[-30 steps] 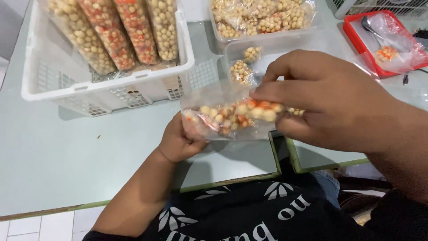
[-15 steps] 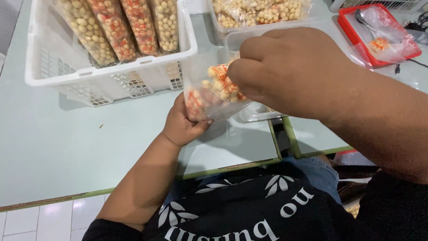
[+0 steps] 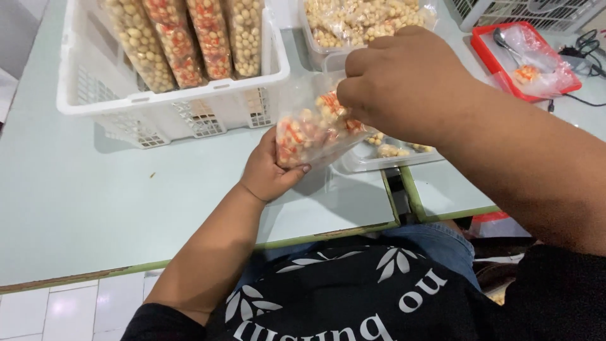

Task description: The person is manually packing small round snack items from a bulk tray into individual plastic bags.

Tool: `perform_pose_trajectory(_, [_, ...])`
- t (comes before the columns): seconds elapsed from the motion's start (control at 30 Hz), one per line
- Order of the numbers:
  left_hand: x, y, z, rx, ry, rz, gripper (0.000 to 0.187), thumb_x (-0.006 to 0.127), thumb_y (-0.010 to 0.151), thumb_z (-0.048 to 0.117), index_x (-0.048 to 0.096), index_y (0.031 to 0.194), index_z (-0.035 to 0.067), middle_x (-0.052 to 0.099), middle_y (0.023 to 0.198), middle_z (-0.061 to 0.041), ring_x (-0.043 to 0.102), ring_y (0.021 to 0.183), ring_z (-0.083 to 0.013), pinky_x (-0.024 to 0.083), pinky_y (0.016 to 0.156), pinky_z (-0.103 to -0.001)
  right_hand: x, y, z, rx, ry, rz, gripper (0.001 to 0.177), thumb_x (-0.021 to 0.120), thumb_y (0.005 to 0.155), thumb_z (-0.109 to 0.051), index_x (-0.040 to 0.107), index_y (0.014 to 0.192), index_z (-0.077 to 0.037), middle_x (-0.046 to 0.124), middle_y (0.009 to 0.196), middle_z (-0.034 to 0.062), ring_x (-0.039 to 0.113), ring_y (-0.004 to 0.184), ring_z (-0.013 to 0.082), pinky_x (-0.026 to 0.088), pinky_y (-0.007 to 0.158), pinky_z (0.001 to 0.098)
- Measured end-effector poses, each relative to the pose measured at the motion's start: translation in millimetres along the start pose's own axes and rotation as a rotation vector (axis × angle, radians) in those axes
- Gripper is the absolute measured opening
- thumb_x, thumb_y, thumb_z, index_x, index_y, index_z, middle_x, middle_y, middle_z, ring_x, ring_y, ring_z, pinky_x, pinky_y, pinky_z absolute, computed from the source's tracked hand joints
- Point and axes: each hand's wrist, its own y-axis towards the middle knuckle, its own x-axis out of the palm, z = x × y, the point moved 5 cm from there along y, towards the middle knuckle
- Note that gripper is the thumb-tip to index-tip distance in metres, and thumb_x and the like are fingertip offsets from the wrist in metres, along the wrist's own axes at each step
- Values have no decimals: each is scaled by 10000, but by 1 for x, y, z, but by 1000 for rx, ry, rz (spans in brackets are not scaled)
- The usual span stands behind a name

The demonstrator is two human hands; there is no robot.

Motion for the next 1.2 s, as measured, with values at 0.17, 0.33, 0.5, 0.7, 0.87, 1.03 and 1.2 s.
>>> perform_pose_trajectory(0.17, [0,2,-2,22,-16,-15,824,832,754,336,452,1439,78,670,1305,-100,672,1192,-310,530,952,-416,-22,3,-4,99,152,-488,159,628,835,-496,714,744,-397,660,892,-157,599,985,186,338,949,459])
perform_pose_trajectory(0.33, [4,-2,-12,36,-71,-40,860,856,761,353,422,1439,53,638,1348,-137,641,1250,-296,510,1010,-405,-47,0,-16,117,285,-769,426,365,955,-627,721,1151,-499,647,1263,-217,456,1365,116,138,1241,707])
perform_pose_trajectory(0.5, [5,-1,-12,88,-119,-31,772,764,854,369,389,1458,68,603,1371,-114,613,1279,-289,503,1020,-434,-28,-27,-14,191,175,-346,786,364,851,-929,746,1194,-333,734,1216,-162,408,1573,304,25,1184,643])
perform_pose_trajectory(0.7, [6,-6,-28,61,-179,23,792,792,814,286,408,1476,79,612,1365,-87,607,1276,-245,509,1046,-414,-42,-94,10,283,332,451,964,218,1119,-627,781,1402,103,733,1377,278,606,1338,475,167,1163,518])
perform_pose_trajectory(0.87, [4,-12,-38,-65,107,30,961,926,635,293,464,1455,98,576,1442,-113,567,1351,-244,420,1121,-350,72,-186,0,519,203,347,755,305,1078,-604,643,1439,-34,566,1408,226,442,1359,445,224,1100,589])
perform_pose_trajectory(1.03, [0,-12,-26,-69,114,-12,513,935,671,224,723,1118,88,748,1059,-51,711,1028,-190,546,967,-322,173,-295,-36,607,57,170,760,433,1019,-699,629,1537,-179,445,1659,194,270,1543,461,99,1191,608])
perform_pose_trajectory(1.2, [2,-32,-73,5,498,55,642,957,514,624,750,850,117,775,826,-102,743,775,-387,628,725,-454,209,-346,-53,679,272,157,1056,420,754,-917,457,1551,-225,350,1675,196,296,1499,488,156,1173,645])
